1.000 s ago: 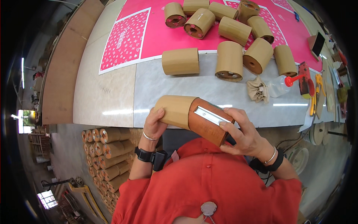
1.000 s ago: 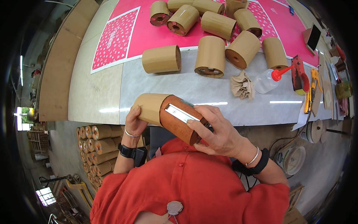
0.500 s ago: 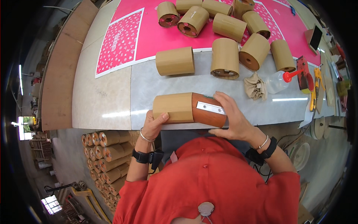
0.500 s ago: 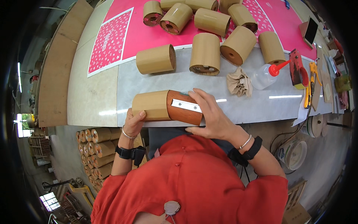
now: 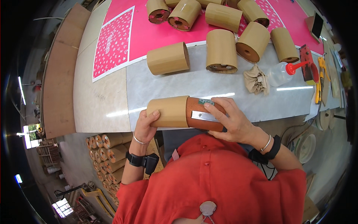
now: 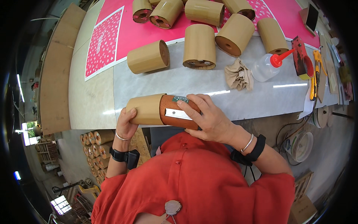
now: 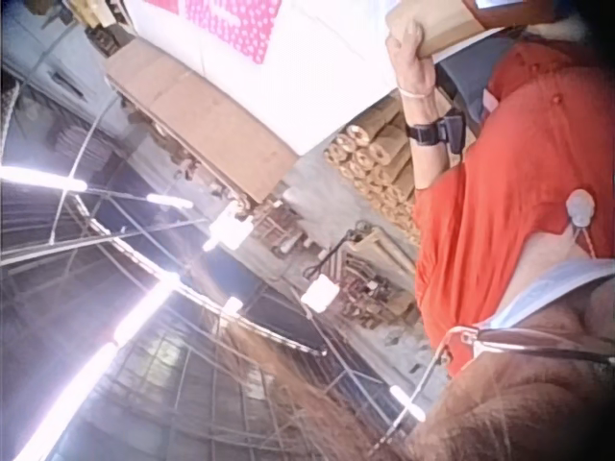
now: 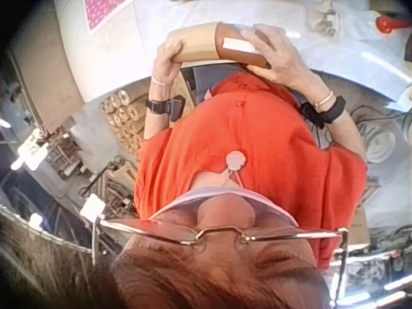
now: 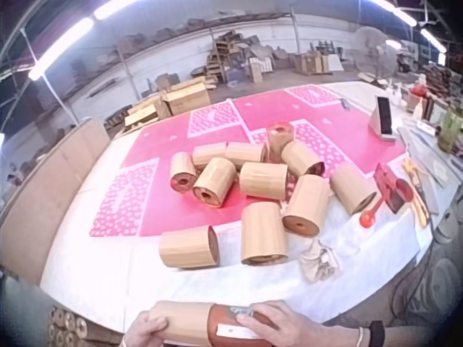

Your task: The recorder is cleaning wooden cylindrical furniture components with a cloth and solvent, then sliding a protective paper sleeve over them.

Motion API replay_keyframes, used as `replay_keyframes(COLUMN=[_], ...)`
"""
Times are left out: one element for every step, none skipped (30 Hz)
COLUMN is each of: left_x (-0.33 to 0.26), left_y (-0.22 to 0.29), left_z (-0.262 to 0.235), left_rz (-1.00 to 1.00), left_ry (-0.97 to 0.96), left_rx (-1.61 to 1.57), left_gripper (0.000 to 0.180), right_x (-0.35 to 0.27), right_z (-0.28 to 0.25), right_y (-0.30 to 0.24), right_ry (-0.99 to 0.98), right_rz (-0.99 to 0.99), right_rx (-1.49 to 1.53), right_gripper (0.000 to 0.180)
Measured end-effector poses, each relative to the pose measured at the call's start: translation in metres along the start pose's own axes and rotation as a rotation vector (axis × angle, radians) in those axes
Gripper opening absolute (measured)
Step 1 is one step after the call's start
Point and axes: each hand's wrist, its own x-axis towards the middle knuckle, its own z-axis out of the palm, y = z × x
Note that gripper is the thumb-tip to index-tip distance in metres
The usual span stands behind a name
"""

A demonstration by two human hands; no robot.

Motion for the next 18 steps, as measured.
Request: replay_keyframes(left_x=[-0.001,-0.001,-0.001,-0.001,0.000,0.000,0.000,0.000,0.000,0.000,-0.001,0.000,0.000,0.002,0.003,0.005,0.008,0.010], left_y=[-0.001,-0.001,0.000,0.000,0.001,0.002,0.002,0.004,0.006,0.007,0.006,0.002,-0.002,-0.005,-0.008,-0.010,-0.012,-0.012], left_z=[0.000,-0.001,-0.001,-0.001,-0.003,-0.006,-0.008,-0.004,0.003,0.006,0.004,-0.001,-0.005,-0.008,-0.009,-0.008,-0.004,0.003], left_rz=[0.016,0.013,0.023,0.034,0.031,0.027,0.023,0.019,0.023,0.027,0.022,0.021,0.021,0.020,0.034,0.048,0.047,0.057], left_ry=[-0.003,-0.002,-0.015,-0.027,-0.026,-0.042,-0.057,-0.059,-0.046,-0.033,-0.029,-0.034,-0.040,-0.039,-0.039,-0.041,-0.047,-0.079], left_rx=[-0.009,-0.007,0.014,0.034,0.036,0.078,0.121,0.121,0.146,0.171,0.172,0.139,0.105,0.107,0.070,0.033,0.031,-0.057], left_gripper=[0.027,0.027,0.026,0.025,0.025,0.024,0.022,0.022,0.020,0.018,0.018,0.017,0.016,0.016,0.020,0.024,0.024,0.030], right_x=[-0.001,-0.001,-0.001,0.000,0.000,0.000,-0.001,-0.002,-0.003,-0.004,-0.005,-0.005,-0.004,-0.001,0.002,0.007,0.011,0.019], right_z=[0.000,0.001,0.000,0.000,0.000,0.000,0.001,0.001,0.003,0.004,0.006,0.006,0.005,0.003,0.000,-0.004,-0.010,-0.021], right_y=[0.000,0.001,0.001,0.000,0.000,-0.001,-0.002,-0.002,-0.002,-0.001,-0.003,-0.004,-0.005,-0.004,-0.003,-0.002,-0.001,-0.003], right_ry=[0.005,0.010,0.011,0.011,0.010,0.012,0.004,-0.004,-0.003,0.023,0.048,0.047,0.052,0.059,0.061,0.056,0.050,0.049], right_rz=[-0.016,-0.033,-0.031,-0.037,-0.043,-0.041,-0.072,-0.101,-0.097,-0.095,-0.095,-0.093,-0.110,-0.130,-0.130,-0.142,-0.152,-0.154], right_rx=[-0.022,-0.043,-0.040,-0.056,-0.071,-0.068,-0.083,-0.099,-0.099,-0.099,-0.095,-0.090,-0.101,-0.114,-0.113,-0.131,-0.153,-0.155], right_gripper=[0.085,0.085,0.085,0.085,0.085,0.085,0.085,0.085,0.085,0.084,0.084,0.084,0.084,0.083,0.083,0.082,0.081,0.081])
